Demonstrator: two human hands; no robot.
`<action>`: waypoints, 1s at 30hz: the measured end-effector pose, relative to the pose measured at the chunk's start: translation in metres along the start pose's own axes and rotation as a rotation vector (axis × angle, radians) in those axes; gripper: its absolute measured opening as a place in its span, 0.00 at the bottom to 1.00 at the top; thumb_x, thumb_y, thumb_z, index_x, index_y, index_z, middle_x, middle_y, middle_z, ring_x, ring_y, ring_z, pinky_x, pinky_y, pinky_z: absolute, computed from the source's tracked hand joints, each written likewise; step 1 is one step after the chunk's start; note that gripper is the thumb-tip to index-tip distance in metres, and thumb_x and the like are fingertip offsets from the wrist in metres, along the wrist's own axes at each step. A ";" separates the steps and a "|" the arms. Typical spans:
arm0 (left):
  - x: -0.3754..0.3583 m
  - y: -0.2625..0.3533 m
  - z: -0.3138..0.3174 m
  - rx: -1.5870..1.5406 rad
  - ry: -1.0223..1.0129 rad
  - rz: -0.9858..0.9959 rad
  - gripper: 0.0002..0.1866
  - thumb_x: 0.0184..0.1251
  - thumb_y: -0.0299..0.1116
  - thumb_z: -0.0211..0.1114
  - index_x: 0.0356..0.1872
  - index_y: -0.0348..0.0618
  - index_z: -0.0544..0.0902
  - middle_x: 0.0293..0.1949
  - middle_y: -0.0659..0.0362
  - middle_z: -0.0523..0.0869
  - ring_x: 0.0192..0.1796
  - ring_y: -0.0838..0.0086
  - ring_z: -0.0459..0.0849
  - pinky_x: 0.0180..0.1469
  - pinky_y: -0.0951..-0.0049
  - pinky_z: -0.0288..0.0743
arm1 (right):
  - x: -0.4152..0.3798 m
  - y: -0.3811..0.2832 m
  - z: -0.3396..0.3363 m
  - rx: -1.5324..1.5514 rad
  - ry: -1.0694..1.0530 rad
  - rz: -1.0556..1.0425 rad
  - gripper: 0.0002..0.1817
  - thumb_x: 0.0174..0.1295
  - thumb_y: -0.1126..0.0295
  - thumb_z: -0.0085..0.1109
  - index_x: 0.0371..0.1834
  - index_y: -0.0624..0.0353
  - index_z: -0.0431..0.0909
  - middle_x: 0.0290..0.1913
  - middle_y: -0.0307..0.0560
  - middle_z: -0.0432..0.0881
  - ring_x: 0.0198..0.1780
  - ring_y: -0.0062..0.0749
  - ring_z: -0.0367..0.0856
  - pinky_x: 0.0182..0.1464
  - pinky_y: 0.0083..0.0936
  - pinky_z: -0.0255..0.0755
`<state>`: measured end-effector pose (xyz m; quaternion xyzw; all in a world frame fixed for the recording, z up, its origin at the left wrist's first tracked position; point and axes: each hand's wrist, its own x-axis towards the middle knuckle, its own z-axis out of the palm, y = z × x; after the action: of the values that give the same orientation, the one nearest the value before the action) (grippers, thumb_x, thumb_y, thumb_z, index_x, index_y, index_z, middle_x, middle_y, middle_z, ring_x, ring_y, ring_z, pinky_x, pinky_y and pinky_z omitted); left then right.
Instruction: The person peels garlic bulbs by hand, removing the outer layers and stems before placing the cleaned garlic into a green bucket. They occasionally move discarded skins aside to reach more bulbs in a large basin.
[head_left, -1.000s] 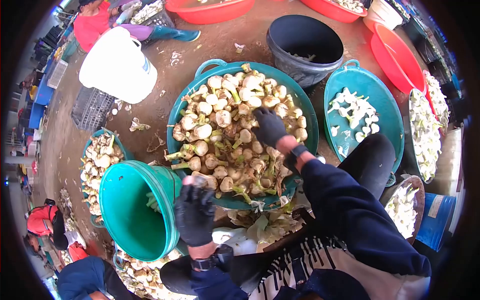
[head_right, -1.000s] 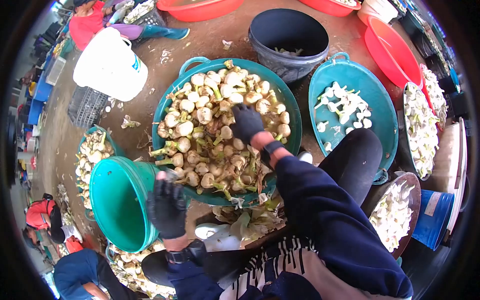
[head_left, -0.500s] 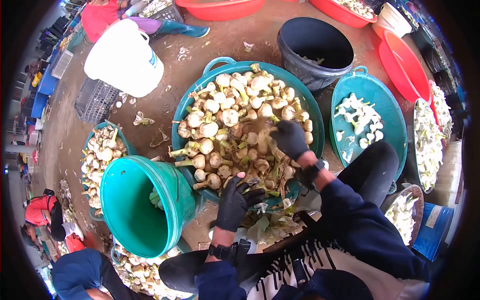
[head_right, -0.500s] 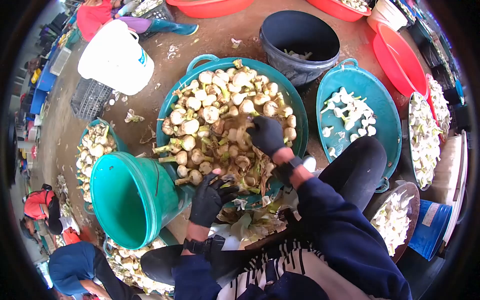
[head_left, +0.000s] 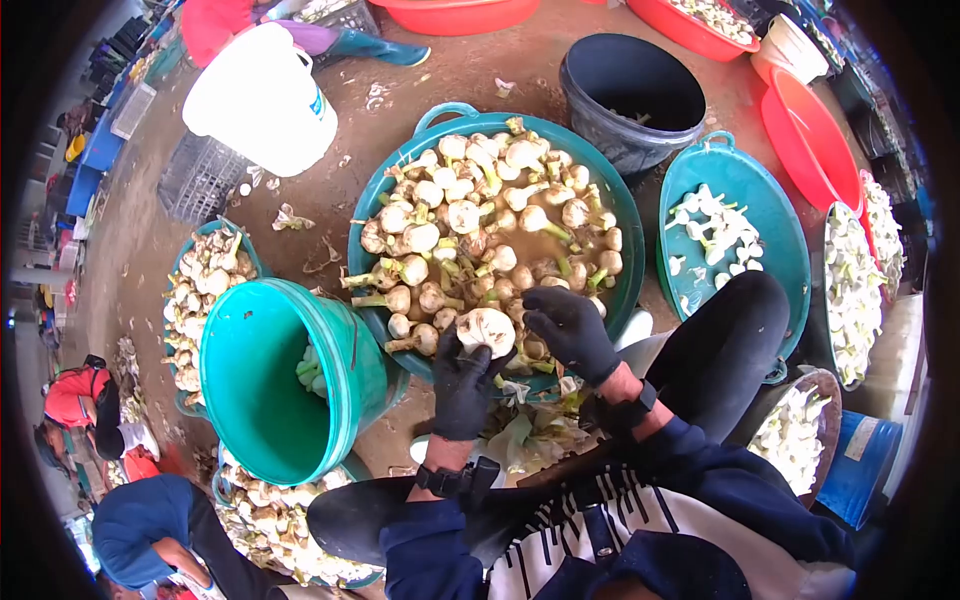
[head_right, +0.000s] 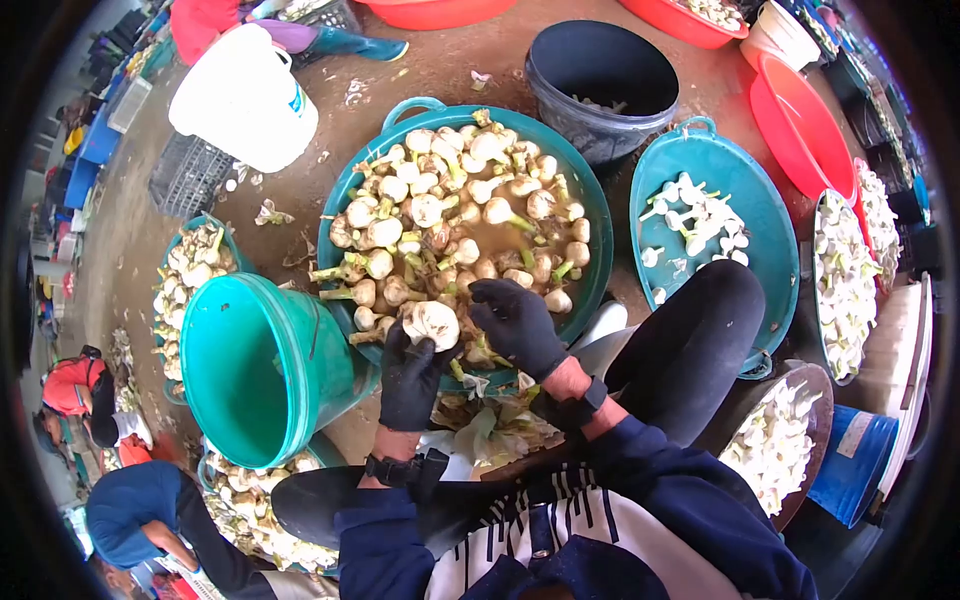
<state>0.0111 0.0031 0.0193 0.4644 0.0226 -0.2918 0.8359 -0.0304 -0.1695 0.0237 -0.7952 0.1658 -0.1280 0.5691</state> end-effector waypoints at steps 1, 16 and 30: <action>0.000 -0.003 0.000 0.064 0.039 0.033 0.24 0.67 0.23 0.57 0.63 0.40 0.65 0.58 0.50 0.73 0.58 0.59 0.77 0.58 0.56 0.78 | -0.002 -0.011 0.001 0.009 -0.007 -0.028 0.15 0.54 0.68 0.65 0.43 0.63 0.81 0.37 0.53 0.83 0.34 0.38 0.83 0.37 0.29 0.74; -0.006 -0.014 0.003 0.740 0.237 0.350 0.25 0.52 0.18 0.69 0.53 0.36 0.72 0.50 0.56 0.77 0.53 0.72 0.75 0.58 0.70 0.70 | -0.019 -0.039 0.016 -0.410 0.122 -0.201 0.03 0.48 0.75 0.64 0.27 0.57 0.82 0.27 0.47 0.81 0.28 0.45 0.81 0.30 0.34 0.74; 0.004 -0.032 -0.021 0.860 0.257 0.389 0.24 0.50 0.23 0.71 0.51 0.35 0.74 0.45 0.56 0.79 0.48 0.69 0.77 0.53 0.67 0.72 | -0.025 -0.013 0.011 -0.261 -0.035 -0.187 0.06 0.51 0.66 0.61 0.32 0.53 0.81 0.31 0.49 0.80 0.33 0.49 0.80 0.33 0.42 0.74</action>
<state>0.0033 0.0052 -0.0187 0.7955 -0.0843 -0.0536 0.5977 -0.0473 -0.1456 0.0316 -0.8764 0.0963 -0.1441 0.4492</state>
